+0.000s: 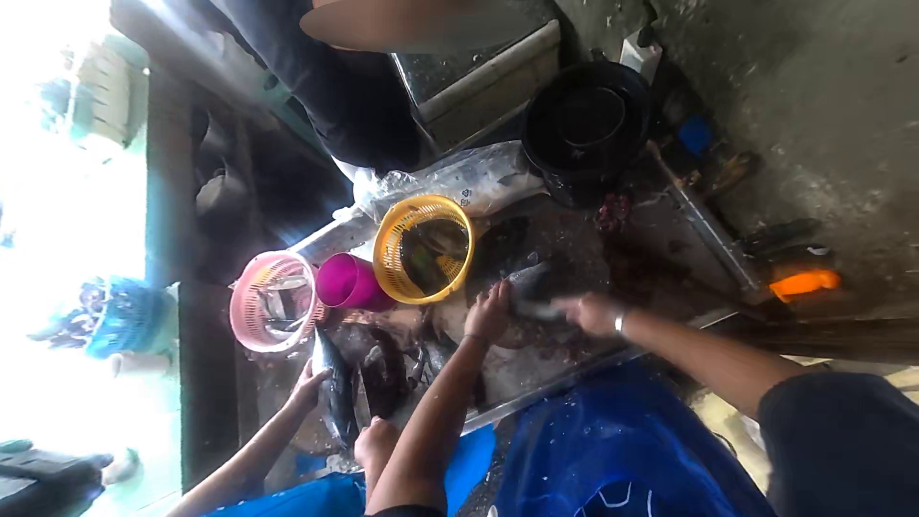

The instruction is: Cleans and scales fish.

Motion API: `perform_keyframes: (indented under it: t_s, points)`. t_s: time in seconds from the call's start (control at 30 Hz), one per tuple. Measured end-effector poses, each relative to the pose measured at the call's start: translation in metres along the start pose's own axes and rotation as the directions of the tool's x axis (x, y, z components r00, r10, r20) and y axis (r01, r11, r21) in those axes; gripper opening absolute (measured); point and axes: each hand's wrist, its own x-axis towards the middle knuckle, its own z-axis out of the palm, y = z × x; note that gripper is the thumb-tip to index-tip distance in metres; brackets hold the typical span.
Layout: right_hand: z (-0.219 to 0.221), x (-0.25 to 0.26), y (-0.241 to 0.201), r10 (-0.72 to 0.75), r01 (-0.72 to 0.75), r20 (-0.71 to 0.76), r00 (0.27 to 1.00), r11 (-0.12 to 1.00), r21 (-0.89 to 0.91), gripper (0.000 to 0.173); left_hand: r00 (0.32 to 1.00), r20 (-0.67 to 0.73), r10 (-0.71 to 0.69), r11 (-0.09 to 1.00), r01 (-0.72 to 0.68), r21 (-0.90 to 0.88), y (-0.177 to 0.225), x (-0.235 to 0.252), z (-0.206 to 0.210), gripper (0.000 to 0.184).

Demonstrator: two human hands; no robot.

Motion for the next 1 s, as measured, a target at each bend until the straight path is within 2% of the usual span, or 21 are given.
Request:
perform_keyframes:
  t_s: [0.03,0.07,0.13,0.2,0.27,0.3,0.37,0.4,0.43,0.47,0.5,0.53,0.57,0.63,0.7,0.73,0.77,0.83,0.9,0.93,1.0]
  points:
    - [-0.002,-0.012,-0.009,-0.016,0.015,0.089,0.996,1.000,0.019,0.048,1.000,0.021,0.010,1.000,-0.010,0.020,-0.001,0.003,-0.002,0.077]
    - [-0.013,-0.016,-0.011,-0.024,0.020,0.111,0.994,0.999,0.040,0.046,0.999,0.031,0.016,0.999,-0.017,0.030,-0.002,0.006,-0.003,0.076]
    - [-0.029,-0.004,0.002,0.007,-0.004,-0.032,0.999,0.996,0.089,0.041,0.999,0.019,0.028,0.999,-0.029,0.039,-0.004,0.007,0.000,0.077]
    - [-0.013,0.005,0.005,0.024,-0.016,-0.077,0.997,0.995,0.095,0.040,0.999,-0.010,0.040,0.998,-0.039,0.053,-0.005,0.005,0.005,0.077]
    - [-0.004,-0.007,-0.008,0.009,-0.015,0.072,0.997,0.996,0.086,0.047,0.998,-0.004,0.059,0.995,-0.058,0.075,-0.010,0.006,0.007,0.078]
    - [-0.009,-0.010,-0.005,0.005,-0.011,0.069,0.998,0.996,0.092,0.045,0.998,-0.002,0.063,0.995,-0.063,0.076,-0.012,0.006,0.008,0.077]
    - [-0.020,0.003,0.019,0.029,-0.016,-0.077,0.997,0.987,0.158,0.039,0.997,-0.017,0.071,0.994,-0.069,0.086,-0.010,0.008,0.007,0.077]
    - [-0.016,0.008,0.026,0.036,-0.016,-0.097,0.995,0.980,0.200,0.038,0.997,-0.027,0.071,0.994,-0.069,0.085,-0.007,0.007,0.007,0.078]
    - [-0.005,0.007,0.023,0.022,-0.006,-0.064,0.998,0.973,0.230,0.036,0.996,-0.052,0.077,0.995,-0.073,0.065,-0.007,0.005,0.011,0.079]
    - [-0.002,0.000,0.009,0.006,-0.013,0.028,1.000,0.974,0.226,0.037,0.994,-0.076,0.084,0.996,-0.083,0.016,-0.010,0.005,0.009,0.077]
    - [-0.010,-0.011,-0.007,0.004,-0.025,0.103,0.995,0.979,0.201,0.040,0.992,-0.099,0.073,0.993,-0.082,-0.085,-0.013,0.003,0.005,0.071]
    - [-0.023,-0.019,-0.016,-0.001,-0.018,0.105,0.994,0.983,0.181,0.039,0.992,-0.119,0.030,0.968,-0.059,-0.243,-0.013,-0.002,-0.001,0.061]
    - [-0.039,-0.019,-0.016,-0.006,0.001,0.027,1.000,0.986,0.165,0.038,0.993,-0.114,-0.040,0.906,-0.012,-0.423,-0.011,-0.007,-0.009,0.050]
    - [-0.077,-0.003,-0.006,0.049,-0.027,-0.205,0.978,0.993,0.111,0.036,0.986,0.003,-0.165,0.672,0.115,-0.732,-0.006,-0.017,-0.017,0.039]
    - [-0.087,0.024,-0.007,0.206,-0.185,-0.326,0.923,0.978,0.096,0.040,0.966,0.153,-0.208,0.456,0.234,-0.859,0.000,-0.022,-0.006,0.050]
    - [-0.074,0.036,-0.016,0.280,-0.265,-0.346,0.896,0.960,0.090,0.040,0.956,0.183,-0.228,0.405,0.264,-0.875,0.005,-0.020,0.003,0.055]
    - [-0.048,0.043,-0.030,0.316,-0.301,-0.326,0.891,0.949,0.097,0.039,0.948,0.185,-0.259,0.406,0.281,-0.869,0.010,-0.018,0.012,0.057]
    - [-0.002,0.041,-0.058,0.238,-0.227,-0.154,0.959,0.970,0.084,0.033,0.936,0.150,-0.319,0.444,0.287,-0.849,0.017,-0.019,0.022,0.057]
    - [-0.006,0.047,-0.053,0.101,-0.100,-0.005,0.995,0.990,0.103,0.036,0.937,0.123,-0.328,0.420,0.261,-0.869,0.020,-0.024,0.023,0.057]
    - [-0.014,0.054,-0.040,0.102,-0.102,0.002,0.995,0.989,0.106,0.036,0.935,0.119,-0.333,0.396,0.254,-0.883,0.023,-0.028,0.025,0.056]
    - [-0.024,0.050,-0.042,0.237,-0.233,-0.016,0.971,0.965,0.116,0.032,0.932,0.087,-0.352,0.386,0.229,-0.894,0.028,-0.027,0.026,0.054]
